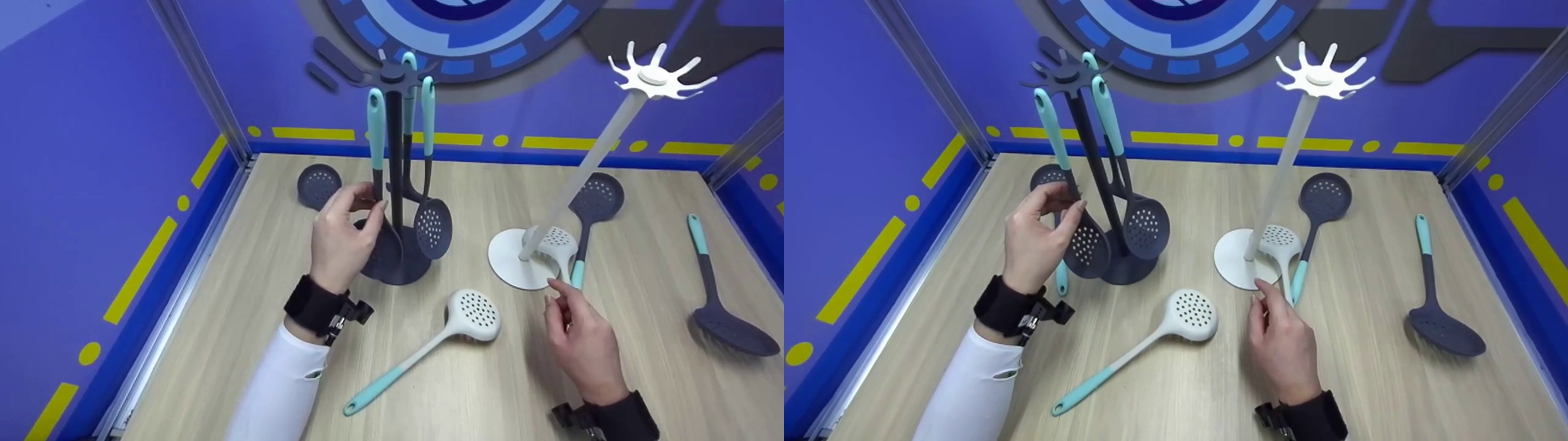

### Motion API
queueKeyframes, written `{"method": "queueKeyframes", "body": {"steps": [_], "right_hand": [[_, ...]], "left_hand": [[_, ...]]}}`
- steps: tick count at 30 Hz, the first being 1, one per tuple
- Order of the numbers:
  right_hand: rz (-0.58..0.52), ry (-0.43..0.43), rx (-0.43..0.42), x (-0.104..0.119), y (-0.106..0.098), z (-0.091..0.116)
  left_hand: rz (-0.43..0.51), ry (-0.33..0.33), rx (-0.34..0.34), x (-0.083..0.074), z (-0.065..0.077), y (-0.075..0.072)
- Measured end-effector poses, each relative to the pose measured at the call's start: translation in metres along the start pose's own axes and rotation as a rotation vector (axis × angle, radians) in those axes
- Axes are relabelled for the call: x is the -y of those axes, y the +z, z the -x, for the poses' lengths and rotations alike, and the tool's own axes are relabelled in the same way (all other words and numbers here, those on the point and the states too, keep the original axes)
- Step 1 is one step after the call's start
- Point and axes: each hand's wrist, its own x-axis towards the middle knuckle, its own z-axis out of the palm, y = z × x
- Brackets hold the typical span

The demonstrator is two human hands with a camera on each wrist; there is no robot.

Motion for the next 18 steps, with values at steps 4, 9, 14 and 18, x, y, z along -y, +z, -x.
{"method": "queueKeyframes", "body": {"steps": [4, 9, 14, 18], "right_hand": [[0.000, 0.000, 0.003, 0.0000, -0.0002, -0.0005], [0.006, -0.004, 0.004, 0.0004, -0.0008, -0.0007], [0.006, 0.006, 0.007, 0.0015, -0.0014, -0.0009], [0.010, 0.014, 0.016, 0.0025, -0.0016, -0.0007]], "left_hand": [[-0.014, -0.005, 0.008, 0.0004, -0.0006, 0.0014], [-0.041, -0.011, 0.023, -0.0002, -0.0009, 0.0029], [-0.041, -0.012, 0.027, -0.0004, -0.0018, 0.0039], [-0.042, -0.008, 0.024, 0.0000, -0.0025, 0.0045]]}}
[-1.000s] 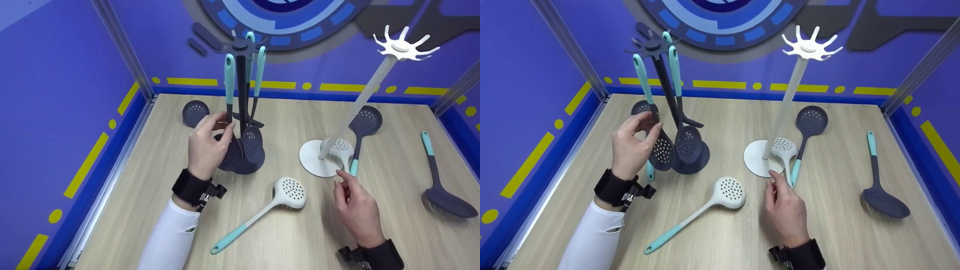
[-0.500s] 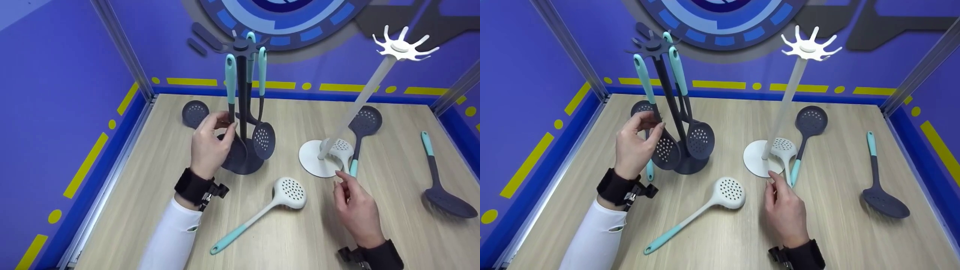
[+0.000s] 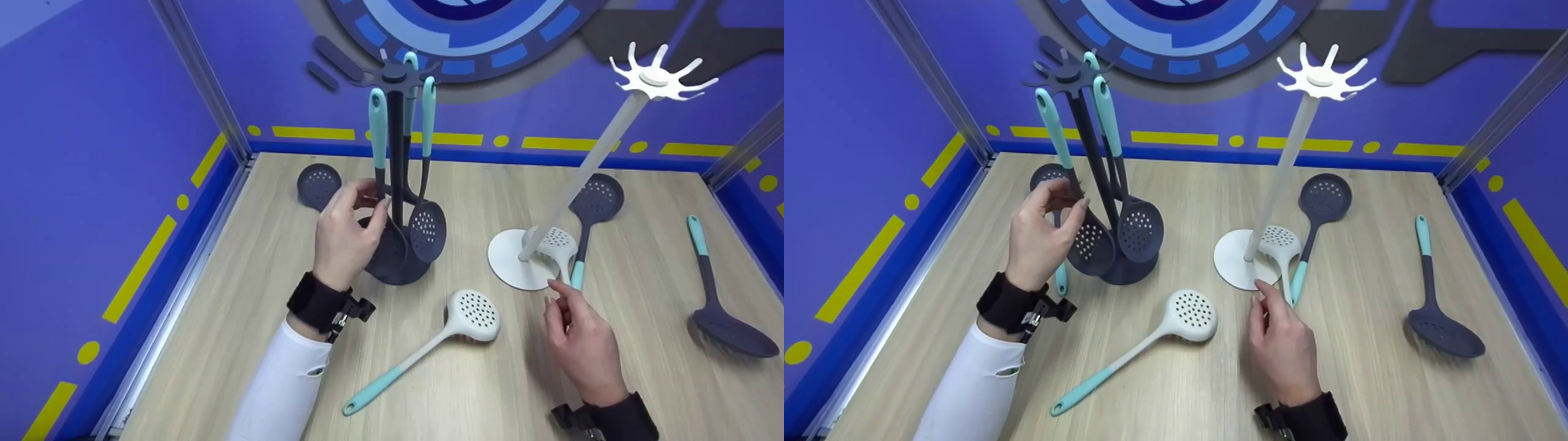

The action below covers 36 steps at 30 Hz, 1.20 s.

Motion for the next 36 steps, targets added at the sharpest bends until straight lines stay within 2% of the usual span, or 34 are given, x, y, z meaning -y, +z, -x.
{"method": "queueKeyframes", "body": {"steps": [14, 18, 25, 30, 36], "right_hand": [[0.011, 0.030, 0.018, 0.001, 0.000, 0.000], [0.011, 0.019, 0.011, 0.000, 0.001, 0.000], [0.012, 0.016, 0.008, 0.002, 0.001, 0.001], [0.012, 0.022, 0.010, 0.003, 0.001, 0.001], [-0.003, 0.005, 0.002, -0.001, 0.002, 0.001]], "left_hand": [[0.008, -0.009, 0.004, 0.001, 0.001, 0.001], [-0.016, -0.017, 0.009, 0.000, 0.001, 0.000], [-0.005, -0.021, 0.011, 0.002, 0.002, -0.003], [-0.024, -0.020, 0.032, 0.012, 0.002, -0.013], [-0.127, -0.008, 0.080, 0.037, -0.002, -0.030]]}}
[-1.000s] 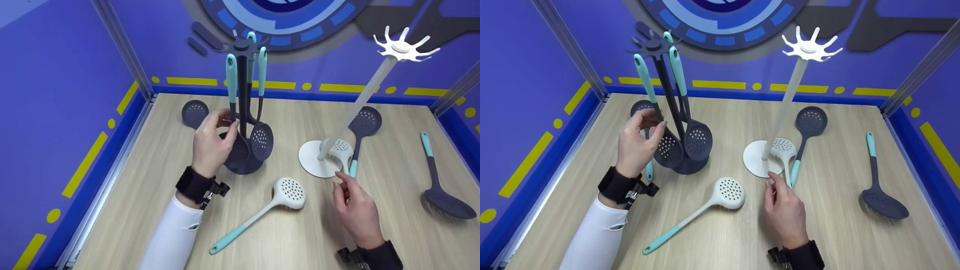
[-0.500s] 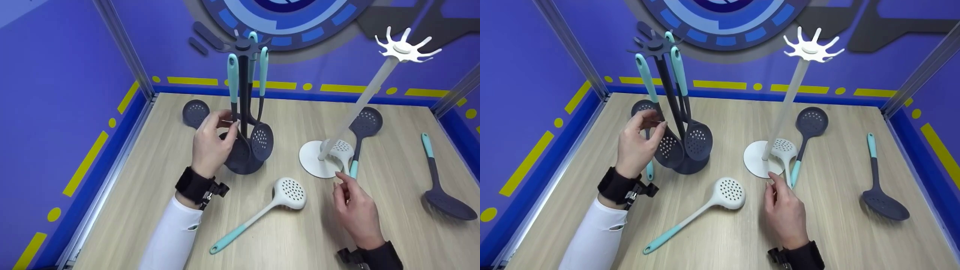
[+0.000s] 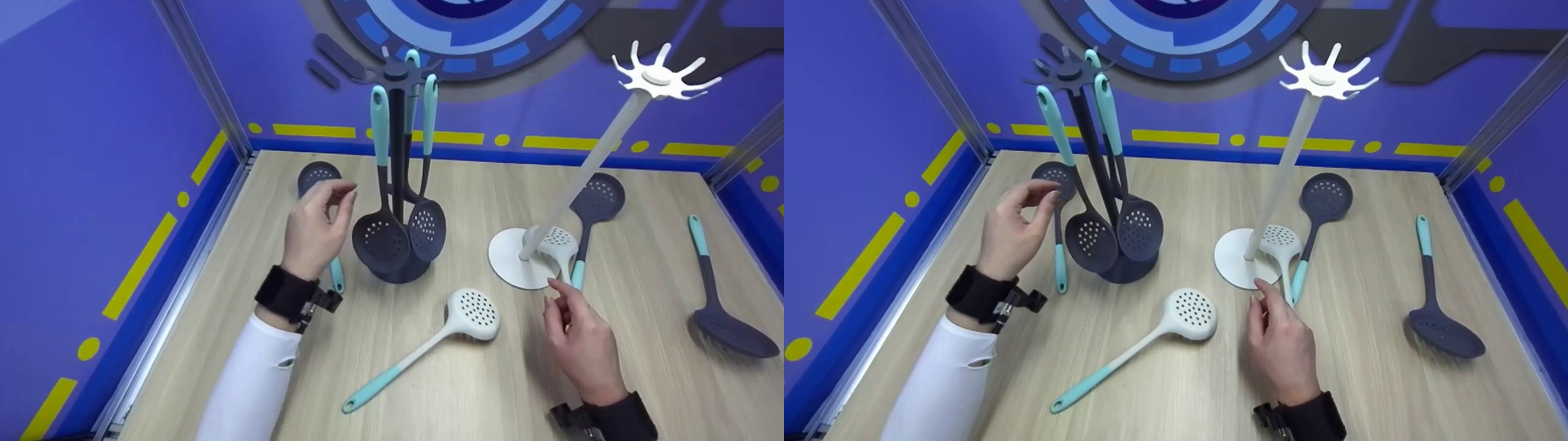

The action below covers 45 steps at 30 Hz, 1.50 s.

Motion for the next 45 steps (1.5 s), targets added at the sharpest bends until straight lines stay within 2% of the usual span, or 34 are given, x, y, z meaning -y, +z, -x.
{"method": "queueKeyframes", "body": {"steps": [3, 7, 13, 18, 24, 29, 35, 42, 45], "right_hand": [[0.001, -0.019, -0.008, -0.001, 0.000, -0.001], [0.001, -0.029, -0.011, -0.002, 0.000, -0.001], [-0.002, 0.000, -0.005, -0.001, 0.001, 0.000], [-0.001, 0.013, 0.004, -0.001, 0.002, 0.000], [-0.006, 0.012, 0.001, -0.003, 0.001, 0.001], [-0.002, 0.020, 0.018, -0.004, 0.000, 0.001], [0.003, 0.019, 0.021, -0.005, 0.000, 0.001], [0.008, -0.007, 0.005, -0.006, 0.002, 0.000], [0.005, -0.012, 0.002, -0.007, 0.002, 0.000]], "left_hand": [[-0.070, -0.010, 0.047, 0.016, -0.003, -0.003], [-0.173, -0.017, 0.146, 0.040, -0.006, -0.001], [-0.359, 0.014, 0.315, 0.079, -0.006, 0.007], [-0.451, 0.012, 0.472, 0.108, -0.004, 0.017], [-0.574, 0.069, 0.591, 0.129, -0.002, 0.031], [-0.597, 0.033, 0.631, 0.135, 0.003, 0.040], [-0.586, -0.002, 0.617, 0.141, 0.007, 0.044], [-0.618, 0.042, 0.612, 0.144, 0.011, 0.049], [-0.625, 0.029, 0.623, 0.145, 0.011, 0.051]]}}
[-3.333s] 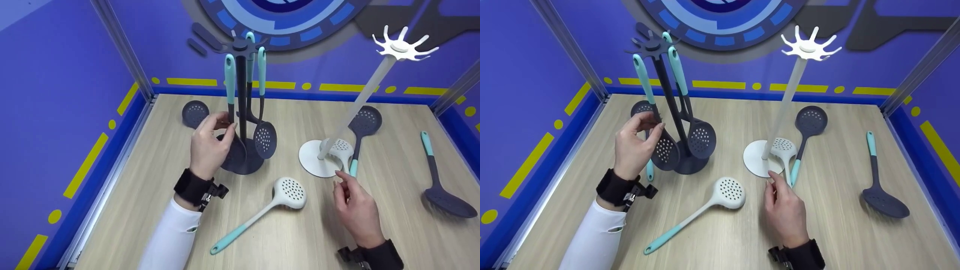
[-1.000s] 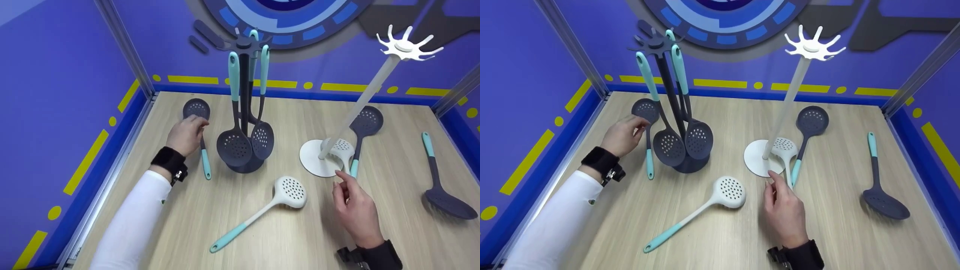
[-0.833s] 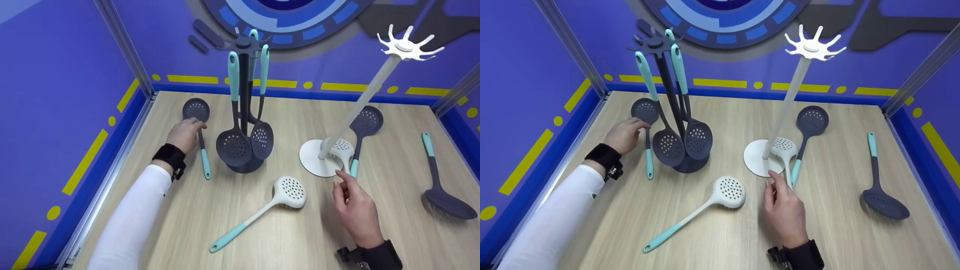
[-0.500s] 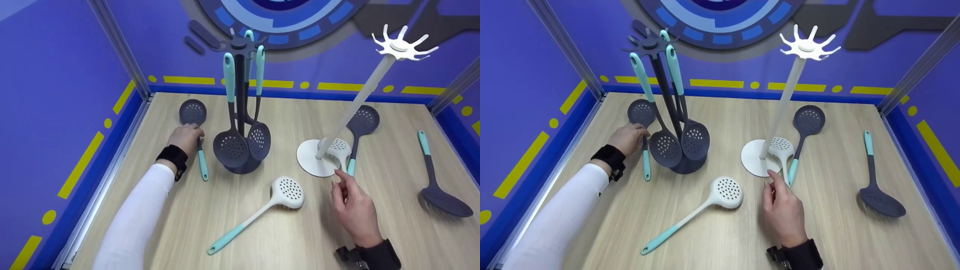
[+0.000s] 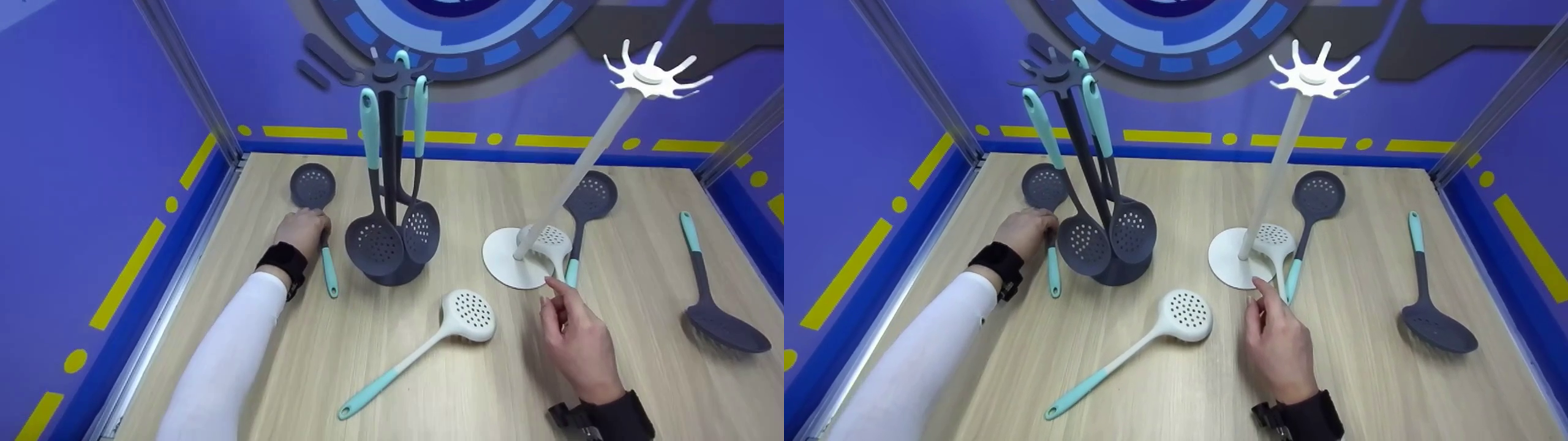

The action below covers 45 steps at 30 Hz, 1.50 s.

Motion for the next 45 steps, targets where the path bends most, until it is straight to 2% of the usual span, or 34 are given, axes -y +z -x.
{"method": "queueKeyframes", "body": {"steps": [6, 15, 45], "right_hand": [[0.003, 0.033, 0.022, 0.001, 0.000, 0.001], [0.006, 0.036, 0.027, 0.003, 0.000, 0.002], [0.017, 0.033, 0.027, 0.003, 0.001, 0.001]], "left_hand": [[0.049, -0.023, -0.011, 0.005, 0.003, 0.001], [0.213, -0.021, -0.080, 0.016, 0.008, -0.006], [0.343, -0.050, -0.205, 0.023, 0.005, -0.049]]}}
